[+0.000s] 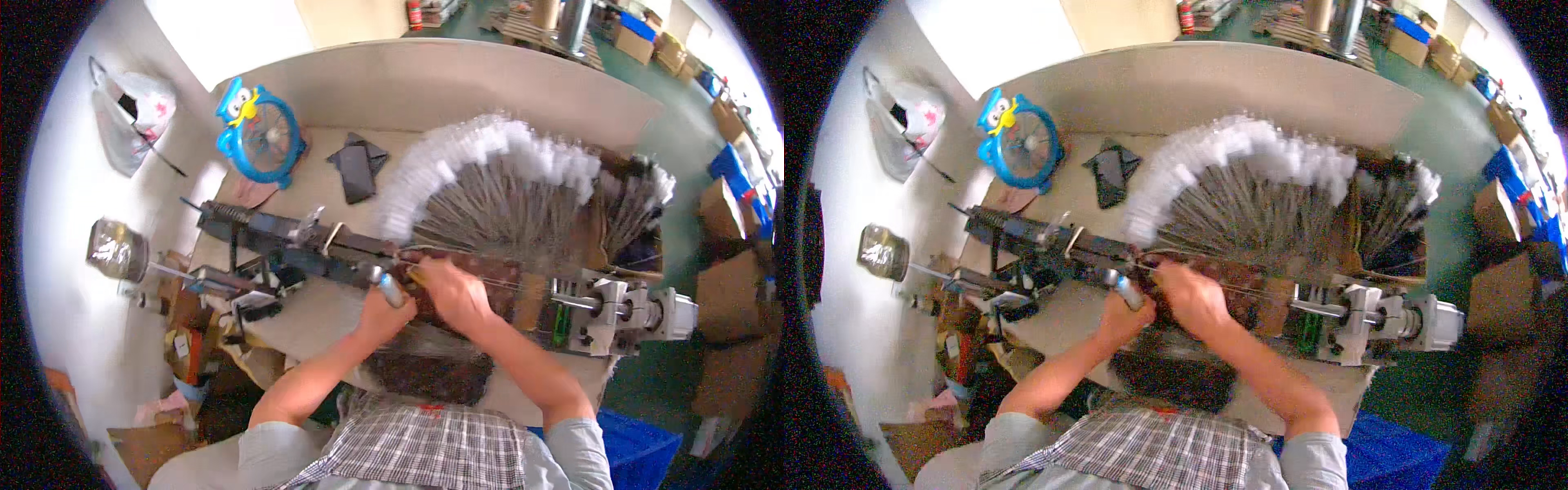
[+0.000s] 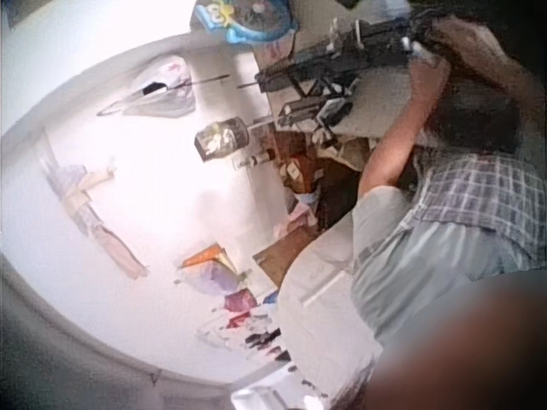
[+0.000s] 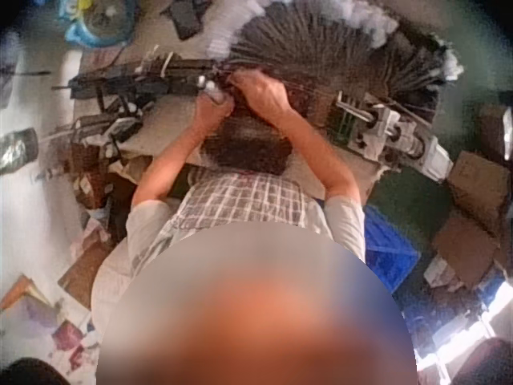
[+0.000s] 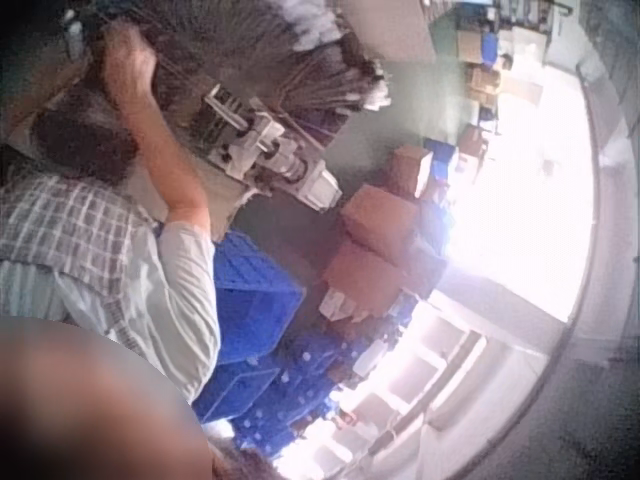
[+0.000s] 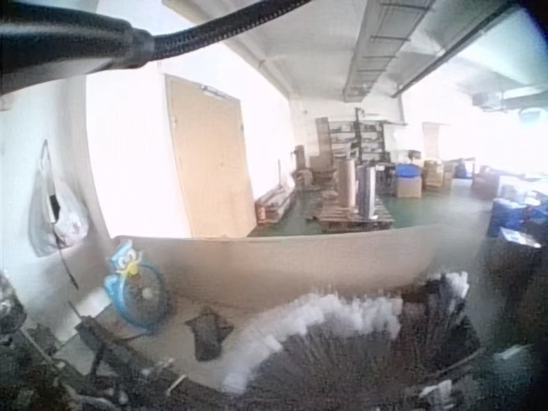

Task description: Using a specialized machine to insert and assemble white bristles into metal wire components for brush manufacturing.

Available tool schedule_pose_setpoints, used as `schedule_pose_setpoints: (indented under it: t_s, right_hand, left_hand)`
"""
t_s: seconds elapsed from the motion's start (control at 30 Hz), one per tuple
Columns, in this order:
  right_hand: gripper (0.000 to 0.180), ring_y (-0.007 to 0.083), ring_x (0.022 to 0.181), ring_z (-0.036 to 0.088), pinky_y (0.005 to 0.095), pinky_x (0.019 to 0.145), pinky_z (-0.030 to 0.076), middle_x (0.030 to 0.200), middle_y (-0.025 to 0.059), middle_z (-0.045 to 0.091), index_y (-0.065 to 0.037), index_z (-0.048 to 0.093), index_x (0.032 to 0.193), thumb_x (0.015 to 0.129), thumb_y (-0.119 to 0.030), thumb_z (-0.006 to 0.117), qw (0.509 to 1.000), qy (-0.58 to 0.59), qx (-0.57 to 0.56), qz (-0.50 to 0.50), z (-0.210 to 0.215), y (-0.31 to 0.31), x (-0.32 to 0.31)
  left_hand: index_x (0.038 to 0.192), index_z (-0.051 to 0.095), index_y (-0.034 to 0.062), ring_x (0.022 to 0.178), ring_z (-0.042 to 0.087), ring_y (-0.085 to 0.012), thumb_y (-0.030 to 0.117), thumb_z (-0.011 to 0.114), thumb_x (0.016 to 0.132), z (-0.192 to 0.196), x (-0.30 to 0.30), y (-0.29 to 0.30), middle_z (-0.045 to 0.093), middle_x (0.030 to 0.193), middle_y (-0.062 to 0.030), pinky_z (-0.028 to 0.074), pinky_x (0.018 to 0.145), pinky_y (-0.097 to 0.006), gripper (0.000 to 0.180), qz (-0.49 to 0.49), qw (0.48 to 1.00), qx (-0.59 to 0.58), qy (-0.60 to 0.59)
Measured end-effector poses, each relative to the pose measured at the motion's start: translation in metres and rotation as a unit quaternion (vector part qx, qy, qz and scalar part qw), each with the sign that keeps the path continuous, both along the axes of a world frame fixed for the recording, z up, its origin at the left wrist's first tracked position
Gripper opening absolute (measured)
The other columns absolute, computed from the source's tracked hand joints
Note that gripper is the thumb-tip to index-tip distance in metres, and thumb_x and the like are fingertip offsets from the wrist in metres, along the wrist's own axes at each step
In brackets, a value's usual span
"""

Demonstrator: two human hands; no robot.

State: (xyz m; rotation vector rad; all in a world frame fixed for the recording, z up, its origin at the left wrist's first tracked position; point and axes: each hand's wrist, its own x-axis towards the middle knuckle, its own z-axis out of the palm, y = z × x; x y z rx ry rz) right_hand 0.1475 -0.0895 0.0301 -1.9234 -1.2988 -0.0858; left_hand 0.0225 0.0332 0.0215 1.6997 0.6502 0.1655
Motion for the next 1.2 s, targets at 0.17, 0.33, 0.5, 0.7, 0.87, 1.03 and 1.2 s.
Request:
schedule_pose_setpoints:
  t_s: [0.17, 0.33, 0.5, 0.7, 0.87, 1.03, 1.2]
  right_hand:
    - [0.023, 0.0275, 0.075, 0.06, 0.037, 0.064, 0.05, 0.08, 0.0081, 0.055, -0.008, 0.058, 0.101, 0.078, -0.011, 0.061, 0.997, -0.016, -0.079, -0.004, 0.001, -0.004, -0.004]
    - [0.026, 0.0273, 0.079, 0.061, 0.0386, 0.063, 0.051, 0.084, 0.0082, 0.055, -0.009, 0.057, 0.102, 0.078, -0.019, 0.062, 0.991, -0.009, -0.127, -0.033, 0.011, 0.001, 0.0]
    - [0.032, 0.03, 0.086, 0.06, 0.0411, 0.07, 0.05, 0.09, 0.0106, 0.058, -0.007, 0.056, 0.097, 0.074, -0.028, 0.065, 0.964, 0.065, -0.259, -0.006, 0.015, 0.018, -0.006]
    - [0.036, 0.0346, 0.079, 0.061, 0.0443, 0.066, 0.05, 0.089, 0.016, 0.061, -0.004, 0.051, 0.098, 0.076, -0.03, 0.063, 0.96, 0.045, -0.271, 0.058, 0.007, 0.013, -0.014]
    - [0.03, 0.042, 0.065, 0.06, 0.0506, 0.062, 0.047, 0.068, 0.0227, 0.06, -0.003, 0.044, 0.098, 0.084, -0.027, 0.056, 0.953, 0.145, -0.265, 0.02, 0.038, -0.002, -0.013]
    - [0.023, 0.0345, 0.077, 0.059, 0.0414, 0.067, 0.047, 0.08, 0.0173, 0.06, -0.002, 0.049, 0.101, 0.083, -0.014, 0.059, 0.961, 0.143, -0.23, 0.06, 0.079, -0.036, -0.003]
    - [0.021, 0.0287, 0.077, 0.058, 0.033, 0.068, 0.047, 0.087, 0.0135, 0.057, -0.001, 0.059, 0.098, 0.077, 0.001, 0.057, 0.989, 0.124, -0.075, 0.02, 0.103, -0.061, 0.036]
  left_hand:
    - [0.094, 0.056, 0.0041, 0.075, 0.061, -0.018, 0.02, 0.068, 0.075, -0.016, -0.018, 0.021, 0.062, 0.084, -0.0091, 0.048, 0.068, -0.032, 0.027, 0.045, 0.994, 0.092, 0.032]
    - [0.095, 0.055, 0.01, 0.07, 0.054, -0.0141, 0.037, 0.064, 0.08, -0.031, -0.092, 0.094, 0.057, 0.08, -0.0015, 0.045, 0.065, -0.027, 0.032, 0.332, 0.897, -0.28, -0.083]
    - [0.09, 0.058, 0.0102, 0.065, 0.052, -0.0134, 0.034, 0.065, 0.08, -0.024, -0.12, 0.128, 0.055, 0.075, 0.0004, 0.044, 0.061, -0.026, 0.027, 0.366, 0.841, -0.378, -0.128]
    - [0.085, 0.061, 0.0092, 0.065, 0.052, -0.0124, 0.026, 0.066, 0.079, -0.037, -0.116, 0.129, 0.055, 0.072, 0.0004, 0.044, 0.06, -0.027, 0.019, 0.385, 0.827, -0.38, -0.153]
    - [0.083, 0.061, 0.0077, 0.06, 0.05, -0.0126, 0.019, 0.064, 0.078, -0.039, -0.11, 0.131, 0.054, 0.067, -0.0007, 0.042, 0.056, -0.026, 0.013, 0.45, 0.815, -0.318, -0.179]
    - [0.078, 0.061, 0.0057, 0.059, 0.051, -0.0109, 0.016, 0.061, 0.079, -0.017, -0.096, 0.09, 0.055, 0.065, -0.0017, 0.039, 0.054, -0.023, 0.01, 0.38, 0.893, -0.149, -0.191]
    - [0.089, 0.065, 0.001, 0.063, 0.055, -0.0102, 0.016, 0.057, 0.086, 0.042, -0.012, -0.028, 0.063, 0.076, -0.0047, 0.043, 0.057, -0.024, 0.017, 0.095, 0.95, -0.267, -0.13]
